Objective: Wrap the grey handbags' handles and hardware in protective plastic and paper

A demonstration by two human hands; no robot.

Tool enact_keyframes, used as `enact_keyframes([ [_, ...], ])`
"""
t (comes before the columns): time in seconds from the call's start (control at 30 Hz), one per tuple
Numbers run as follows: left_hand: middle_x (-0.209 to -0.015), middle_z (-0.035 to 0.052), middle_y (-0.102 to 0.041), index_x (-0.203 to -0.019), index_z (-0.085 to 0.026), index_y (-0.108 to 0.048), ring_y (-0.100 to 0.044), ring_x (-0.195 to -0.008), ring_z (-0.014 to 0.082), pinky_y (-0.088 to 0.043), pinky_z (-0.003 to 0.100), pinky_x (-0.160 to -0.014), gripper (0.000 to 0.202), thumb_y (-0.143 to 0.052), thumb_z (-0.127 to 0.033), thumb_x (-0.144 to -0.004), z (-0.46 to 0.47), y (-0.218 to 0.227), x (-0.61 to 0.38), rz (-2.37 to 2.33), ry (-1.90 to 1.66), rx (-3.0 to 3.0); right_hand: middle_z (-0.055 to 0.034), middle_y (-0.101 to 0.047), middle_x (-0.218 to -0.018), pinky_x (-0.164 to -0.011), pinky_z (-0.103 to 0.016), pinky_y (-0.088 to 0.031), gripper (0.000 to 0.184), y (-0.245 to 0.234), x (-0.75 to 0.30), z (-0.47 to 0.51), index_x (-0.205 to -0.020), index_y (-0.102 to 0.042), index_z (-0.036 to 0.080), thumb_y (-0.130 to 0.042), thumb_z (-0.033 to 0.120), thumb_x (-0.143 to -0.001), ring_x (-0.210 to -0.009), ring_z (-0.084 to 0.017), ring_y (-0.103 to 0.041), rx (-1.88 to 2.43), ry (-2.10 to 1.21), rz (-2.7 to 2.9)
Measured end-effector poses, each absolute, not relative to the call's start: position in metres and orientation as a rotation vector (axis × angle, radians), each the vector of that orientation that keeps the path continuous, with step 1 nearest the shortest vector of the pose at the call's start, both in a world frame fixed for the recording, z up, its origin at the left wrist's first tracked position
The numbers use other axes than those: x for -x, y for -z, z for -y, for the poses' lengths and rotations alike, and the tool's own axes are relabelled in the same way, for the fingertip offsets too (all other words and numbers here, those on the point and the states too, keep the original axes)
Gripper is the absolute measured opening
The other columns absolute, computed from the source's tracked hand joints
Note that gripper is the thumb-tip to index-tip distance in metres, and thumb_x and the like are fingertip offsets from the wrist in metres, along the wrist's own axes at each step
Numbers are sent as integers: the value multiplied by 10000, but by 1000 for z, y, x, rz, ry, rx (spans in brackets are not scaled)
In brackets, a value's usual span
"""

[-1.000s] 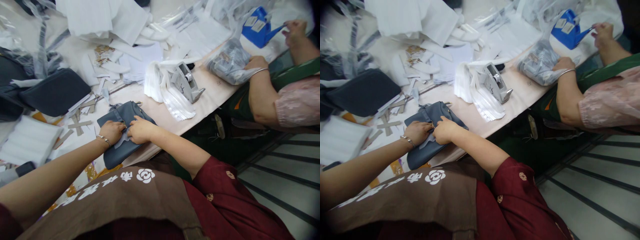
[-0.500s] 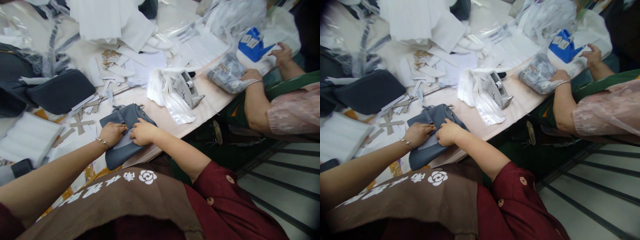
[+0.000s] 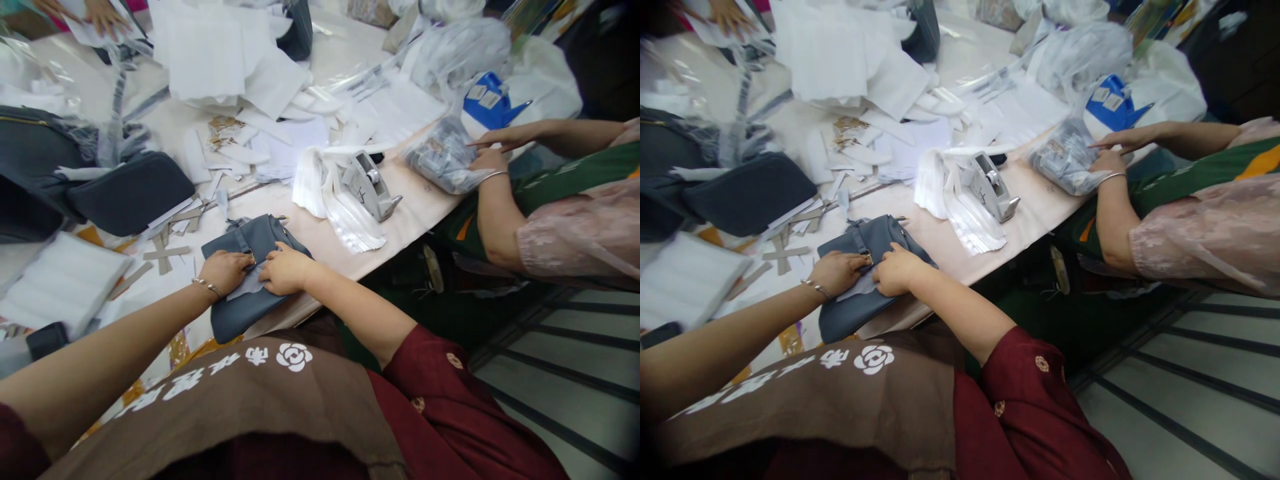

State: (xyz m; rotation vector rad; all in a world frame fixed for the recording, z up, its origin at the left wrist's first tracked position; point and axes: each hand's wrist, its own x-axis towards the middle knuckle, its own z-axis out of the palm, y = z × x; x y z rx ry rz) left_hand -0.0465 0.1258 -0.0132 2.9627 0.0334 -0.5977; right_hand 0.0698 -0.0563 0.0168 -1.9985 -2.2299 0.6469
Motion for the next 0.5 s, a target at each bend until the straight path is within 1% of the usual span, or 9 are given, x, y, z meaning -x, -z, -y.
enact_keyframes([
  [0.07, -1127, 43, -725, -1081, -291, -724, -671, -980, 275, -463, 364, -802, 328, -482, -343, -865, -129, 11, 45, -276, 630, -2898, -91, -700, -1134, -1071, -627, -237, 328, -16, -69, 59, -1093, -717, 221, -466, 349, -924, -1118, -325, -561, 1998, -622, 2219],
  [0.13, -1074, 37, -739, -1070, -287, -734, -674, -940, 269, -473, 334, -772, 333, -515, -413, -853, -133, 8, 40, -470, 652, -2779, -92, -702, -1125, -1076, -626, -227, 327, -17, -68, 61, -1089, -717, 218, -464, 347, -926, -1123, -326, -555, 1994, -621, 2215],
  [0.27, -985, 35, -743, -1022, -219, -744, -651, -873, 219, -456, 288, -767, 311, -608, -387, -799, -141, 2, 28, -569, 698, -2588, -97, -703, -1112, -1093, -605, -208, 331, -22, -70, 61, -1109, -711, 220, -457, 331, -929, -1148, -312, -541, 2014, -678, 2216],
  [0.4, -808, -8, -721, -974, -203, -737, -597, -743, 172, -420, 252, -678, 290, -651, -379, -760, -147, -3, 18, -678, 778, -2500, -106, -686, -1161, -1096, -600, -205, 352, -29, -70, 60, -1166, -683, 208, -457, 333, -927, -1145, -314, -546, 2038, -705, 2223],
  [0.5, -686, -32, -673, -979, -197, -726, -550, -675, 155, -379, 241, -609, 312, -655, -398, -750, -153, -3, 14, -719, 829, -2450, -125, -681, -1174, -1104, -578, -200, 353, -33, -68, 58, -1158, -686, 179, -462, 309, -919, -1142, -318, -551, 2063, -672, 2251],
])
